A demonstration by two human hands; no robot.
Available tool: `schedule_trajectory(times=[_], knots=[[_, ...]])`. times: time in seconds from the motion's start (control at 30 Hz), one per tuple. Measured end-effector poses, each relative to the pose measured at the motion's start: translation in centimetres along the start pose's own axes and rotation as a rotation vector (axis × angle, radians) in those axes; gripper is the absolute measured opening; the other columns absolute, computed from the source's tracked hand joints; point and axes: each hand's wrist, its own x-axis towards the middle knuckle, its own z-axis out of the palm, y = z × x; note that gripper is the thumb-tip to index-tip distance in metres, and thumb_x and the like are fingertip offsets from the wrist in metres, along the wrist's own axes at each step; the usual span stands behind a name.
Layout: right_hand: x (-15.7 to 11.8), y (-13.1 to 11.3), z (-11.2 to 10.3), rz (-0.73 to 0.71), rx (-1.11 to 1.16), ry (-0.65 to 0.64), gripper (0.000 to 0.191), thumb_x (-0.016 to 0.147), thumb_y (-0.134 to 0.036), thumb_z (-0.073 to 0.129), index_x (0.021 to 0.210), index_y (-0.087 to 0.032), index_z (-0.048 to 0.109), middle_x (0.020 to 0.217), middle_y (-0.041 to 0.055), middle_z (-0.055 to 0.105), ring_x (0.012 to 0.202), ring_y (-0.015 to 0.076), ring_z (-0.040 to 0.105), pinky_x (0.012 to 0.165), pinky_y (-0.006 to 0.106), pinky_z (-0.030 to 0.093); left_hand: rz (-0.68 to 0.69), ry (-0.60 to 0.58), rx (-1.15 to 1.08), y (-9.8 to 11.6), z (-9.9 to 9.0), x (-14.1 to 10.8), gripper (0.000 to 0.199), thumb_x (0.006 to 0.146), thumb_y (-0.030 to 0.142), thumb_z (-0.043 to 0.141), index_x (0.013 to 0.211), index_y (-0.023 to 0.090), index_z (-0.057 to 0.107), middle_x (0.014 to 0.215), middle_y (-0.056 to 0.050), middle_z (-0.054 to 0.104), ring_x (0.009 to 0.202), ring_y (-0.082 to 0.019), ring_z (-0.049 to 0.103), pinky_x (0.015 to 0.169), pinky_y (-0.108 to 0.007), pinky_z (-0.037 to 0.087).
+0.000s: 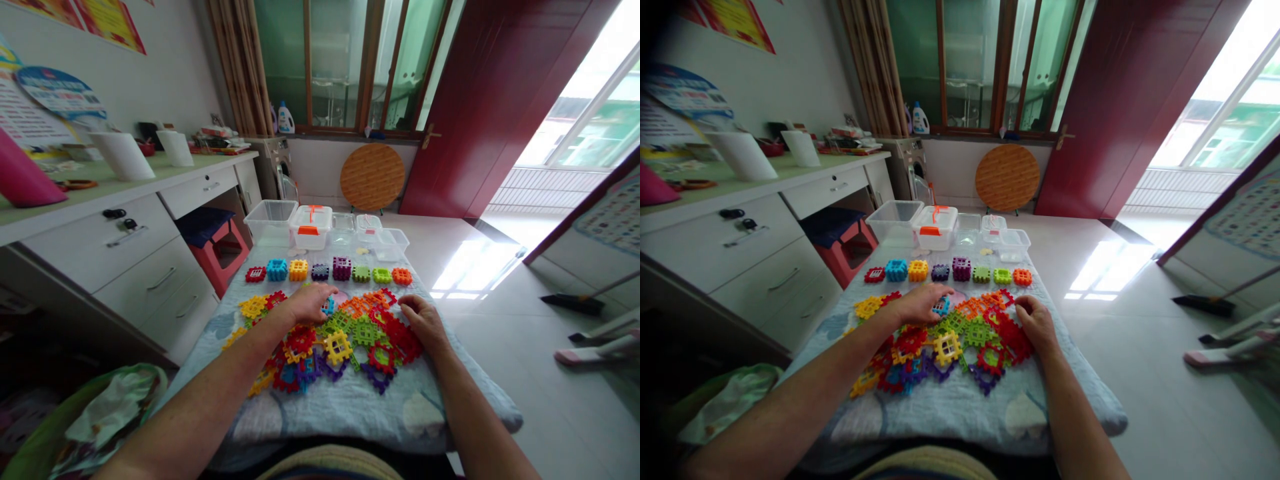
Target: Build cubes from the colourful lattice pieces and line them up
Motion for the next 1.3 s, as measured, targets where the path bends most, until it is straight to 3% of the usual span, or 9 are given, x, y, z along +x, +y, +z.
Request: schedule_trajectory(times=[0.23, 0.4, 0.5, 0.63, 0.77, 0.9, 1.3], knots=[[0.0, -0.3, 0.0, 0.001, -0.002, 0.004, 0.023, 0.071, -0.038, 0.055, 0.081, -0.02, 0.066, 0.077, 0.0021, 0.069, 0.075, 0.02, 0.063, 0.076, 0.032, 0.048, -0.012, 0.011, 0.063, 0.2, 0.4, 0.3, 0.063, 0.063, 0.018, 0.065, 0.125, 0.018, 0.055, 0.117, -0.011, 0.064, 0.107, -0.027, 0.06, 0.094, -0.035, 0.046], [-0.1, 0.1, -0.1, -0.011, 0.017, -0.01, 0.024, 0.072, -0.038, 0.056, 0.084, -0.02, 0.067, 0.078, 0.0021, 0.07, 0.075, 0.0202, 0.063, 0.073, 0.031, 0.049, -0.003, 0.128, 0.006, -0.4, -0.8, -0.9, 0.061, 0.063, 0.02, 0.066, 0.123, 0.018, 0.055, 0.116, -0.011, 0.062, 0.107, -0.026, 0.058, 0.096, -0.035, 0.045], [0.0, 0.3, -0.1, -0.013, 0.019, -0.007, 0.024, 0.072, -0.039, 0.056, 0.084, -0.02, 0.067, 0.078, 0.0027, 0.07, 0.075, 0.021, 0.064, 0.072, 0.032, 0.049, 0.001, 0.255, -0.014, -2.5, -2.7, -2.3, 0.059, 0.063, 0.016, 0.064, 0.122, 0.019, 0.055, 0.119, -0.01, 0.061, 0.111, -0.025, 0.056, 0.101, -0.035, 0.042], [0.1, 0.4, 0.0, -0.003, 0.006, -0.003, 0.026, 0.071, -0.041, 0.057, 0.084, -0.021, 0.067, 0.079, 0.0034, 0.071, 0.075, 0.0217, 0.065, 0.073, 0.033, 0.05, -0.152, 0.366, 0.037, -7.5, -5.9, -3.7, 0.059, 0.062, 0.016, 0.063, 0.12, 0.016, 0.056, 0.114, -0.011, 0.061, 0.106, -0.026, 0.057, 0.098, -0.036, 0.044], [0.2, 0.5, 0.0, -0.004, -0.007, -0.004, 0.027, 0.071, -0.042, 0.056, 0.084, -0.021, 0.068, 0.081, 0.0036, 0.072, 0.077, 0.0223, 0.065, 0.075, 0.034, 0.05, -0.296, 0.294, -0.015, -12.3, -7.5, -3.4, 0.06, 0.06, 0.017, 0.064, 0.119, 0.014, 0.056, 0.113, -0.01, 0.061, 0.102, -0.024, 0.06, 0.092, -0.032, 0.047], [0.3, 1.0, -0.1, -0.005, -0.008, -0.005, 0.027, 0.071, -0.042, 0.057, 0.084, -0.021, 0.068, 0.082, 0.0046, 0.072, 0.078, 0.0232, 0.066, 0.076, 0.034, 0.051, -0.314, 0.193, -0.042, -14.8, -7.2, -2.2, 0.063, 0.055, 0.016, 0.063, 0.117, 0.013, 0.057, 0.114, -0.01, 0.061, 0.102, -0.026, 0.061, 0.088, -0.031, 0.049], [0.2, 1.0, 0.0, 0.011, -0.015, 0.006, 0.03, 0.069, -0.045, 0.058, 0.084, -0.021, 0.069, 0.082, 0.005, 0.072, 0.079, 0.0238, 0.067, 0.077, 0.035, 0.052, -0.289, 0.07, -0.033, -15.3, -6.3, -0.8, 0.065, 0.051, 0.015, 0.064, 0.115, 0.018, 0.058, 0.115, -0.006, 0.063, 0.101, -0.024, 0.061, 0.086, -0.027, 0.048]])
